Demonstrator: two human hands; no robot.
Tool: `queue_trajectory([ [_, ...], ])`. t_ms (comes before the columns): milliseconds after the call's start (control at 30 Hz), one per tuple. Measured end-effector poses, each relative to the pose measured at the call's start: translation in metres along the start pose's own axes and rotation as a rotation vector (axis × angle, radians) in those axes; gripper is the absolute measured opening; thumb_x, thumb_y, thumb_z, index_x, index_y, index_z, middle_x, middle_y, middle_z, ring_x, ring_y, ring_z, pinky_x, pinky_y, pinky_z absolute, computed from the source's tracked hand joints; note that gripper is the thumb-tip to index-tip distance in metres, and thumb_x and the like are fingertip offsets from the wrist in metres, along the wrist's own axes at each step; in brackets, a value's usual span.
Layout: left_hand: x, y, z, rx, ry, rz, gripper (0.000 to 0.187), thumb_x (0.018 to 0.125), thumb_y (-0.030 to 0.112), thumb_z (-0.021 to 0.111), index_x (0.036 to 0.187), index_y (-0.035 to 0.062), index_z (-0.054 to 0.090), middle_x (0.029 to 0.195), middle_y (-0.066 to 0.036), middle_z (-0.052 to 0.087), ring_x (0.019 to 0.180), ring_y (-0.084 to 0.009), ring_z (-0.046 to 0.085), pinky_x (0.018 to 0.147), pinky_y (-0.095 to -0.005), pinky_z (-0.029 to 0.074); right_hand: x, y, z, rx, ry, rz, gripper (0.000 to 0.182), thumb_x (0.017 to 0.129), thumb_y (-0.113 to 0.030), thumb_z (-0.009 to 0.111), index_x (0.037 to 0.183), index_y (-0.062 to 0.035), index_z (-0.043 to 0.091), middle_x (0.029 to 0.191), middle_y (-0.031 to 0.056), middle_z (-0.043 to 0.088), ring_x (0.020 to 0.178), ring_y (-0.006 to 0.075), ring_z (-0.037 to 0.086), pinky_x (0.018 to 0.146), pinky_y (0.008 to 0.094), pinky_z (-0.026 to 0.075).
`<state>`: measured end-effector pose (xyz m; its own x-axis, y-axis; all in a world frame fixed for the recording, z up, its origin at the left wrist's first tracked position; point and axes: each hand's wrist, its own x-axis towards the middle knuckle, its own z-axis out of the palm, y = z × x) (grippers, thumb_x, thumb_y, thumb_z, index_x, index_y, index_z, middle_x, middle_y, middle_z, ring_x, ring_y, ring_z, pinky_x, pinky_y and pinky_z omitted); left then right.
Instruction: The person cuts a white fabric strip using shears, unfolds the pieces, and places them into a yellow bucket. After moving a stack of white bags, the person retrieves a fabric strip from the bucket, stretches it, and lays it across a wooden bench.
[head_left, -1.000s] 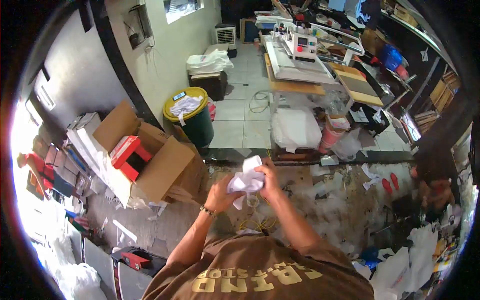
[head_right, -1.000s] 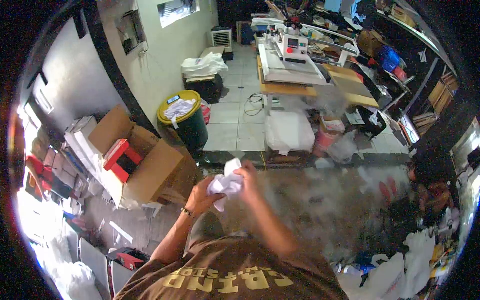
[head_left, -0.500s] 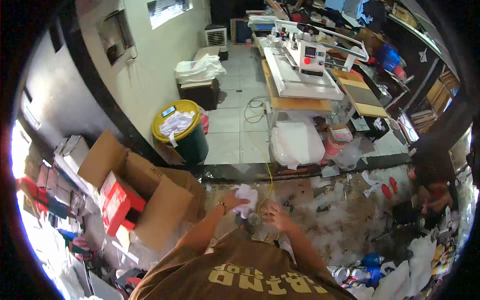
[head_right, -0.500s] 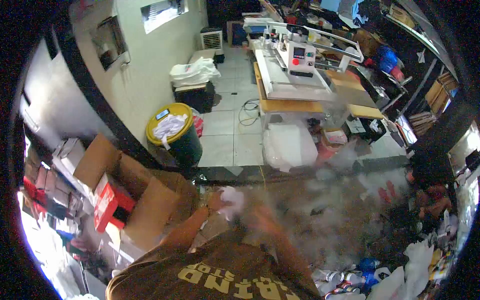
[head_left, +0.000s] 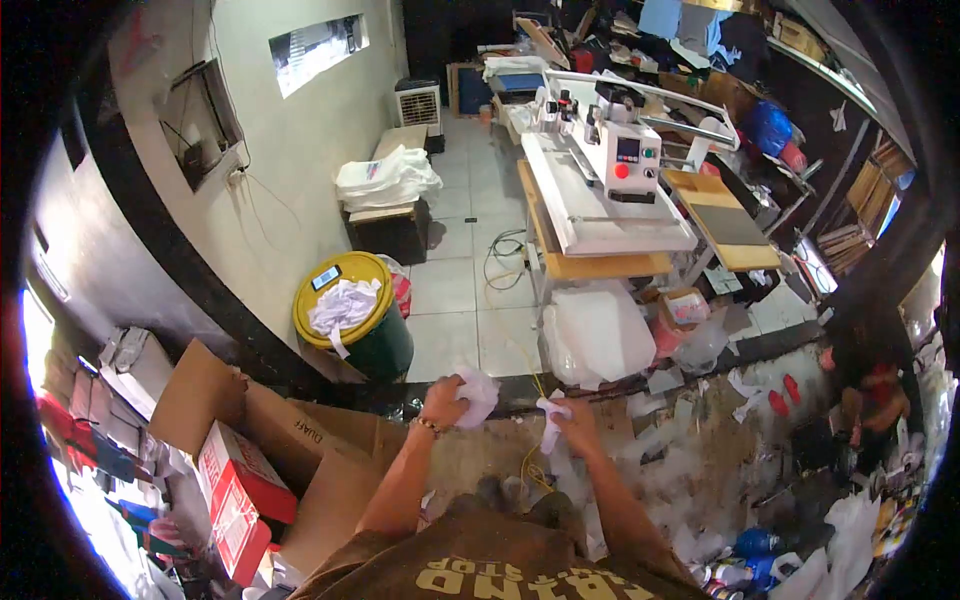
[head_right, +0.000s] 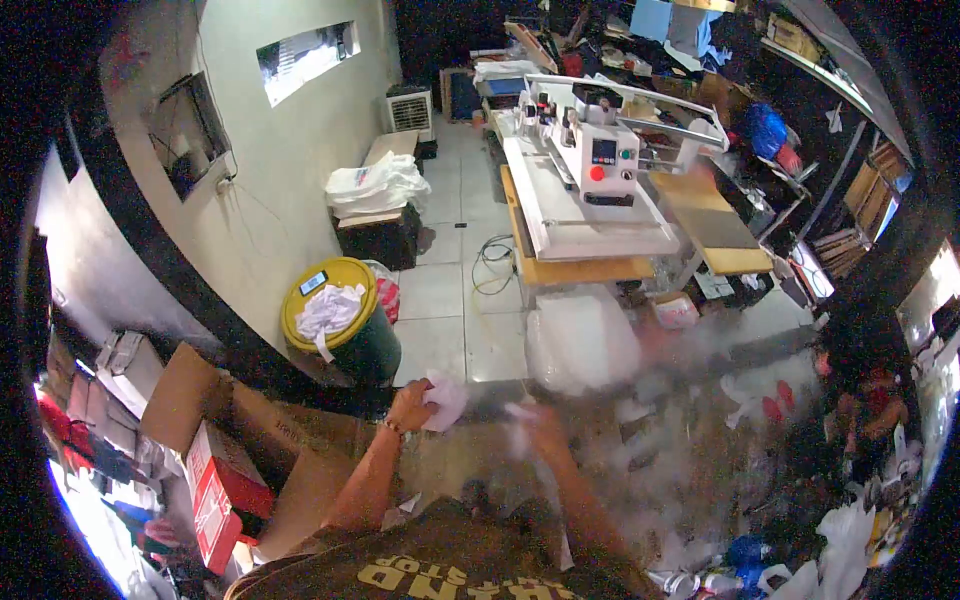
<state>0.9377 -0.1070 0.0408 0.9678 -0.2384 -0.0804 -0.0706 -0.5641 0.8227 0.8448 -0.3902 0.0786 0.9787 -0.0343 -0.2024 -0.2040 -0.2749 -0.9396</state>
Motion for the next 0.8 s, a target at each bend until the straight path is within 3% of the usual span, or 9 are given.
queue_trajectory([
  [33,0.004,0.009,-0.008,0.166,0.077,0.081,0.044,0.077,0.033,0.071,0.108,0.0028,0.063,0.102,-0.017,0.068,0.089,-0.0314,0.067,0.076,-0.0412,0.053,-0.015,-0.057,-0.010,-0.228,-0.007,0.013,0.029,0.082,-0.012,0.067,0.109,-0.0046,0.059,0.096,0.0138,0.063,0.085,0.0273,0.062,0.069,0.0370,0.049],
  [133,0.012,0.068,-0.035,0.425,0.180,0.067,0.040,0.073,0.036,0.076,0.097,0.0066,0.065,0.087,-0.017,0.069,0.082,-0.0377,0.066,0.072,-0.0451,0.053,0.026,0.039,-0.020,-0.379,0.238,-0.380,0.023,0.083,-0.015,0.066,0.102,-0.0049,0.061,0.091,0.0191,0.063,0.087,0.0356,0.062,0.070,0.0433,0.049],
  [267,0.038,0.074,-0.044,0.491,0.200,0.083,0.024,0.075,0.027,0.075,0.092,0.0112,0.071,0.086,-0.012,0.070,0.080,-0.0351,0.066,0.069,-0.0460,0.053,0.040,0.059,-0.046,-0.628,0.291,-0.332,0.020,0.084,-0.021,0.066,0.095,-0.0057,0.061,0.086,0.0189,0.065,0.085,0.0374,0.063,0.071,0.0464,0.048],
  [367,0.052,0.080,-0.050,0.481,0.484,0.478,0.017,0.073,0.026,0.074,0.084,0.0129,0.074,0.086,-0.007,0.070,0.077,-0.0307,0.064,0.068,-0.0418,0.053,0.057,0.086,-0.075,-0.831,0.294,-0.289,0.021,0.085,-0.026,0.066,0.093,-0.0066,0.062,0.083,0.0178,0.066,0.085,0.0400,0.063,0.070,0.0475,0.048],
  [433,0.052,0.101,-0.055,0.447,0.447,0.458,0.017,0.073,0.024,0.075,0.084,0.0106,0.074,0.086,-0.008,0.070,0.078,-0.0303,0.065,0.068,-0.0395,0.053,0.061,0.089,-0.090,-1.045,0.504,-0.668,0.019,0.089,-0.024,0.062,0.093,-0.0052,0.061,0.085,0.0191,0.066,0.082,0.0401,0.063,0.067,0.0474,0.047],
  [533,0.066,0.110,-0.046,0.304,0.362,0.425,0.017,0.075,0.022,0.073,0.085,0.0083,0.073,0.087,-0.010,0.069,0.080,-0.0308,0.065,0.068,-0.0378,0.053,0.073,0.084,-0.101,-0.843,0.406,-0.255,0.019,0.093,-0.023,0.058,0.093,-0.0035,0.060,0.081,0.0177,0.064,0.080,0.0329,0.063,0.065,0.0428,0.048],
  [667,0.066,0.126,0.011,0.007,0.162,0.256,0.018,0.080,0.019,0.069,0.092,0.0057,0.071,0.094,-0.014,0.069,0.088,-0.0312,0.067,0.074,-0.0367,0.053,0.111,0.090,-0.078,-0.164,0.268,-0.477,0.024,0.096,-0.025,0.055,0.092,-0.0014,0.058,0.079,0.0140,0.059,0.073,0.0207,0.056,0.064,0.0376,0.048],
  [733,0.058,0.132,0.047,-0.257,-0.114,0.250,0.049,0.074,0.017,0.077,0.120,0.0080,0.062,0.097,-0.018,0.069,0.092,-0.0263,0.068,0.081,-0.0338,0.052,0.117,0.073,-0.046,-0.019,0.191,-0.480,0.025,0.097,-0.025,0.055,0.093,-0.0010,0.058,0.083,0.0112,0.059,0.074,0.0185,0.055,0.067,0.0349,0.049],
  [800,0.052,0.128,0.076,-0.047,0.020,0.565,0.061,0.071,0.019,0.080,0.127,0.0100,0.057,0.096,-0.018,0.069,0.091,-0.0244,0.067,0.080,-0.0334,0.052,0.101,0.012,-0.035,-0.035,0.157,-0.444,0.024,0.097,-0.024,0.055,0.094,-0.0008,0.058,0.087,0.0099,0.060,0.075,0.0185,0.057,0.069,0.0338,0.049],
])
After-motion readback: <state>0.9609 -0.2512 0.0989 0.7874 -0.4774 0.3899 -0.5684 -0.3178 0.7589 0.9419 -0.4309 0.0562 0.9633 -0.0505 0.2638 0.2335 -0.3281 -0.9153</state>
